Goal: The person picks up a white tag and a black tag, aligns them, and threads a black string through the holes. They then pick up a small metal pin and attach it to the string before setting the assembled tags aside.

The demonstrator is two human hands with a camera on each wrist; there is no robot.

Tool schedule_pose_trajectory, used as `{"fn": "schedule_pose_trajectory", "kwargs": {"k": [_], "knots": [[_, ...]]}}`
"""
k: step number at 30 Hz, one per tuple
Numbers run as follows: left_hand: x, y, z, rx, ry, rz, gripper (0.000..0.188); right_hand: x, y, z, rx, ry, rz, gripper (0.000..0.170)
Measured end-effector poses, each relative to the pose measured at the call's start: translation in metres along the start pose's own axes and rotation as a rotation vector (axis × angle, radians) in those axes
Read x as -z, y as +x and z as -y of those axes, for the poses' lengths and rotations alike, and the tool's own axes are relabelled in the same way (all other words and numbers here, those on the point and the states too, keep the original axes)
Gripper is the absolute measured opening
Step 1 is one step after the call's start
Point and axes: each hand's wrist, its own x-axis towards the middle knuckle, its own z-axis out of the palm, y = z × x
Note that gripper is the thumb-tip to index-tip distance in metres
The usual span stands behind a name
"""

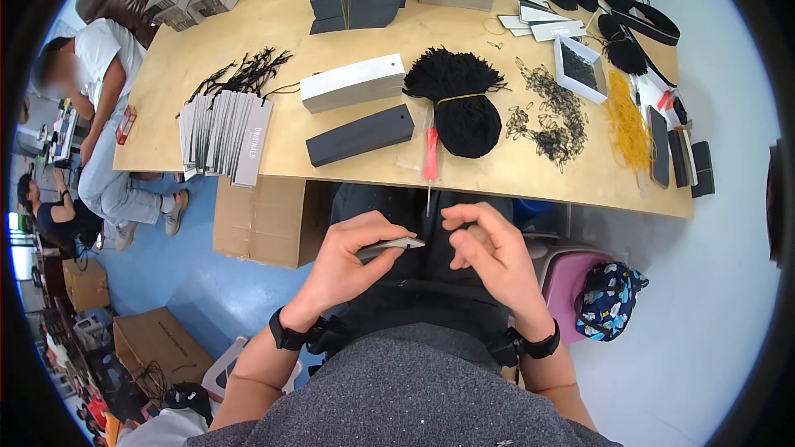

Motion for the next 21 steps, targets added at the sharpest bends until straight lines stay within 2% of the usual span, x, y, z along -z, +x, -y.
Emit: {"fn": "schedule_pose_trajectory", "kwargs": {"k": [2,4,6,10,13,15,16,18,19,21], "knots": [[0.001,0.001,-0.002,-0.015,0.021,0.008,0.023,0.002,0.004,0.005,0.062,-0.004,-0.020,0.027],[0.002,0.001,-0.002,0.021,-0.081,0.028,0.021,0.003,0.006,0.008,0.080,-0.031,-0.012,0.027],[0.003,0.002,-0.002,0.041,-0.127,0.044,0.021,0.002,0.008,0.009,0.258,-0.203,0.041,0.027],[0.004,0.001,0.003,0.051,-0.182,0.091,0.023,-0.001,0.009,0.014,0.275,-0.234,0.076,0.026],[0.004,0.001,0.003,0.011,-0.110,0.110,0.023,0.001,0.015,0.002,0.169,-0.246,0.045,0.022],[0.004,0.001,0.003,0.021,-0.096,0.123,0.023,0.004,0.018,-0.004,0.021,-0.230,0.175,0.019],[0.004,0.001,0.003,0.031,-0.082,0.132,0.024,0.004,0.018,-0.003,0.021,-0.229,0.174,0.019],[0.005,0.002,0.003,0.042,-0.087,0.142,0.024,0.002,0.017,-0.001,-0.194,0.129,0.170,0.023],[0.005,0.002,0.003,0.053,-0.094,0.153,0.024,0.004,0.017,-0.002,-0.195,0.130,0.171,0.023],[0.007,0.002,0.009,0.054,-0.104,0.164,0.023,0.010,0.016,-0.007,-0.374,0.392,0.388,0.031]]}}
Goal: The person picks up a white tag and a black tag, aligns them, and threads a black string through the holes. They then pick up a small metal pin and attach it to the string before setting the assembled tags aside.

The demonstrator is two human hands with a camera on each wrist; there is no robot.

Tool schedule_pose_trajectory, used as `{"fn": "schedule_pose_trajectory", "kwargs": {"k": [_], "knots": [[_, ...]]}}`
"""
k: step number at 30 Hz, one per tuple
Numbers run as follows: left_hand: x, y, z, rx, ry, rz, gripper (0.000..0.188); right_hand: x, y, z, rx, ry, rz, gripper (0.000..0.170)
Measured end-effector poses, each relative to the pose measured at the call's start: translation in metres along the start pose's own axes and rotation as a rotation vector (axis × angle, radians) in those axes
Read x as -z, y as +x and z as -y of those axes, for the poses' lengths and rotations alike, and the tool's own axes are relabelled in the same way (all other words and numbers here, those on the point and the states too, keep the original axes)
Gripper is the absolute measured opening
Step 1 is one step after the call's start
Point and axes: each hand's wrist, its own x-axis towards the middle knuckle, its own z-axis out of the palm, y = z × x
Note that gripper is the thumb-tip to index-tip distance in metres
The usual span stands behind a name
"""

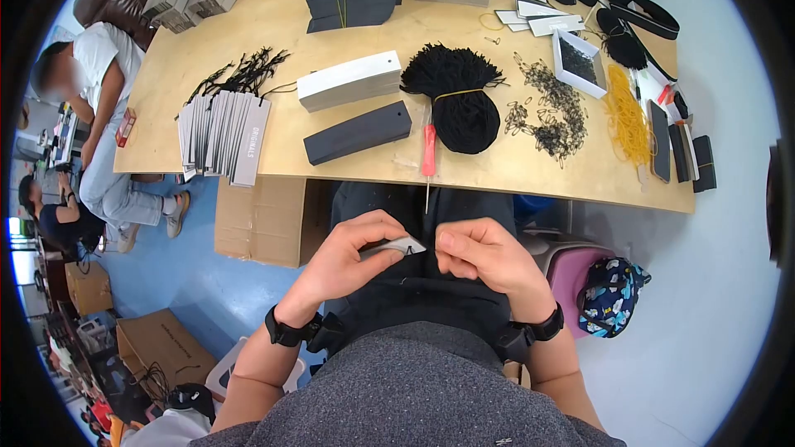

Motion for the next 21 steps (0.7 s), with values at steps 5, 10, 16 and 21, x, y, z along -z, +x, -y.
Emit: {"fn": "schedule_pose_trajectory", "kwargs": {"k": [5,10,16,21], "knots": [[0.004,-0.001,-0.003,0.113,-0.260,-0.030,0.024,-0.003,-0.003,-0.001,0.148,-0.710,-0.218,0.035],[0.000,0.003,-0.003,0.071,-0.181,0.025,0.022,-0.015,0.000,-0.003,0.300,-0.886,-0.322,0.023],[-0.001,0.002,-0.004,0.078,-0.242,0.010,0.025,-0.014,0.010,-0.019,0.314,-0.676,-0.246,0.020],[0.004,0.000,-0.007,0.140,-0.296,0.061,0.027,-0.001,0.007,-0.032,0.326,-0.141,-0.174,0.017]]}}
